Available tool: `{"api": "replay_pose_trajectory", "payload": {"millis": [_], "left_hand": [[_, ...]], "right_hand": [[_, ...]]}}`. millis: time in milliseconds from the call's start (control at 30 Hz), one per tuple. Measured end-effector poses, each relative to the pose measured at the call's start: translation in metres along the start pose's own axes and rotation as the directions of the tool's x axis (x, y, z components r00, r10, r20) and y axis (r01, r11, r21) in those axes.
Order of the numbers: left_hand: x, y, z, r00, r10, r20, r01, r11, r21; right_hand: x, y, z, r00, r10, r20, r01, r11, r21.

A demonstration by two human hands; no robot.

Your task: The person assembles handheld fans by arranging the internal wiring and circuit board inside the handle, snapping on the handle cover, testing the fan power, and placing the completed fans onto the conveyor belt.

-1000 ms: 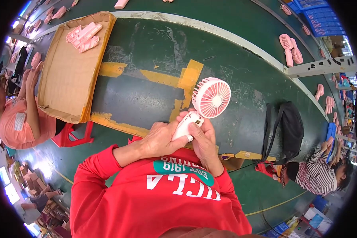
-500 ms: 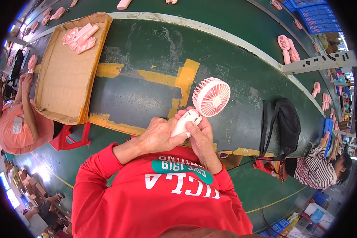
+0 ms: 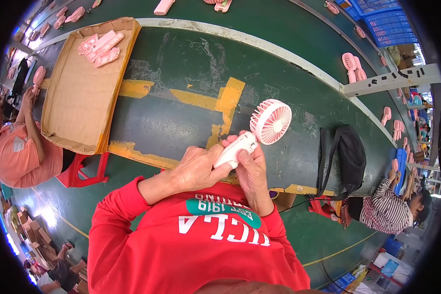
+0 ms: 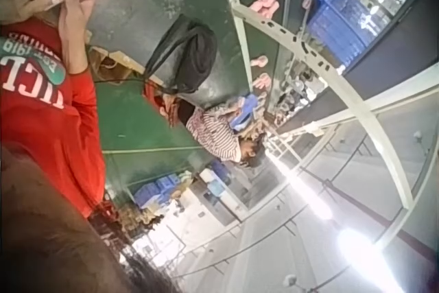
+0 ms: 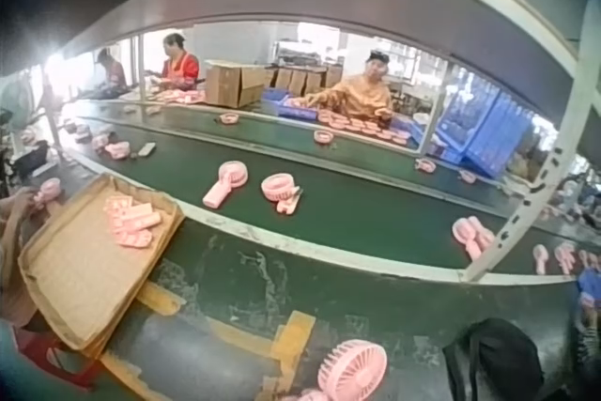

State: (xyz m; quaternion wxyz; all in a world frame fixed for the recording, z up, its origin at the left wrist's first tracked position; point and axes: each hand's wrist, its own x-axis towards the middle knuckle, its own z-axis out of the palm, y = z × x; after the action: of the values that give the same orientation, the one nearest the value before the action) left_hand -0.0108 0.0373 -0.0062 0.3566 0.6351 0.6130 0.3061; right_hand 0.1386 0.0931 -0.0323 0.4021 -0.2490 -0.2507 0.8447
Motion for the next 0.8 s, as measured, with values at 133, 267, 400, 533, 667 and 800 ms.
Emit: {"api": "replay_pose_trajectory", "payload": {"millis": [133,267,400,533,667,800], "left_hand": [[0.001,0.007,-0.002,0.998,0.065,0.013,-0.066,0.996,0.063],[0.005,0.005,0.001,0.978,0.202,-0.053,-0.2,0.979,0.034],[0.009,-0.009,0.004,0.999,0.044,-0.005,-0.044,0.987,-0.154],[0.007,-0.008,-0.003,0.968,-0.154,0.197,0.225,0.878,-0.423],[0.007,-0.012,0.003,0.972,-0.128,0.196,0.21,0.848,-0.487],[0.008,-0.017,0.01,0.972,-0.127,0.197,0.216,0.81,-0.545]], "right_hand": [[-0.003,-0.003,-0.002,1.0,0.007,0.021,-0.007,1.0,-0.005],[-0.003,-0.003,-0.005,0.999,-0.033,0.026,0.032,0.999,0.043],[0.003,-0.003,-0.001,0.999,-0.031,-0.034,0.027,0.994,-0.109],[0.005,-0.005,0.013,0.998,-0.055,-0.042,0.048,0.987,-0.152],[0.008,-0.007,0.01,0.999,-0.051,-0.011,0.048,0.981,-0.187],[0.01,-0.005,0.005,0.998,-0.061,-0.021,0.054,0.973,-0.225]]}}
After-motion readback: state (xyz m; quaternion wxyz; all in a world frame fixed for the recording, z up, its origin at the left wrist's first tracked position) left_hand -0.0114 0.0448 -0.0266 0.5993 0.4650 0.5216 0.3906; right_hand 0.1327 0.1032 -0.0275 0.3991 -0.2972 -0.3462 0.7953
